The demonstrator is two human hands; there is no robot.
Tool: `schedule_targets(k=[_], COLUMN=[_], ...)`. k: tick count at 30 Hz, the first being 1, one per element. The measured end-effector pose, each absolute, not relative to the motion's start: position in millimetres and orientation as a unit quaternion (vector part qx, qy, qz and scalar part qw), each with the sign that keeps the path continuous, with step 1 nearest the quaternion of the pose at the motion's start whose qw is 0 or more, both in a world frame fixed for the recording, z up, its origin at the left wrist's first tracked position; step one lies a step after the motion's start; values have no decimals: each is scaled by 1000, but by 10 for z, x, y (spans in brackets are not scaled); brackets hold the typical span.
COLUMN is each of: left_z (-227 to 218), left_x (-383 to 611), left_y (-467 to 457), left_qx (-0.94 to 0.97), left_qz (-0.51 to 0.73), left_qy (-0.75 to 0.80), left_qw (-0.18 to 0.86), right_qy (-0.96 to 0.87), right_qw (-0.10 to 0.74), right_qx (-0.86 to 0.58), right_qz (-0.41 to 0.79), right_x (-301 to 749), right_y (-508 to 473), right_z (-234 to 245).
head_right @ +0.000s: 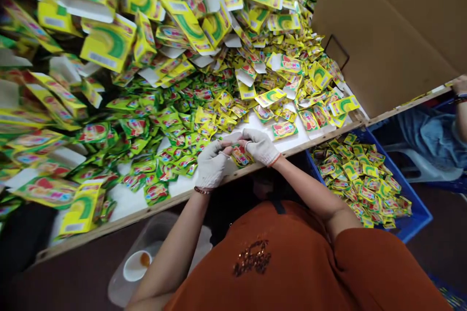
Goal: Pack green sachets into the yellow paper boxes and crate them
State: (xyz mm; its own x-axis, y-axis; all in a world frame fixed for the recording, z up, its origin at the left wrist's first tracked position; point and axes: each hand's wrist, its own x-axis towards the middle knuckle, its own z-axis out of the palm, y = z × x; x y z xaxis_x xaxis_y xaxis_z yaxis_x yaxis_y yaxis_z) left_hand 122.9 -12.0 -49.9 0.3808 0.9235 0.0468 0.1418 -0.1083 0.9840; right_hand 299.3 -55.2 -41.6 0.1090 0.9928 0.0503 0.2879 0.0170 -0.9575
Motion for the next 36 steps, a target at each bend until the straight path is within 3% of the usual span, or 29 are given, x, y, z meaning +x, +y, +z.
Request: schedule_targets(k=[3,8,15,23,27,32,34,36], left_z=[-522,-464,-364,-388,-464,-553,-555,-537], left_x=[1278,1262,1192,1024,1061,1077,1058,1042], left_y=[-100,-130,-53,-186,-191,-152,-121,-108], left_qx=[585,658,675,804,813,721,728,786], left_qz=[405,384,352,344,334,361,351,293], left_qy=[428,452,440,323,324,383,411,421], left_qw=[557,464,476,362,349,450,422,345], right_qy=[-536,-601,-589,-712,-684,-425,-327,-293], right_qw=[480,431,425,392,405,539,582,556], right_qx=[-570,-566,-580,-487,-523,-584,-550,-514], right_qz=[398,364,369,319,307,433,501,584], right_x=[2995,3009,2980,3196,3085,3102,3320,3608], right_y=[-495,-506,-475,-655,-685,-737,-971,-1361], right_z=[-382,-297,-211,-275,-358,-417,-404,-382])
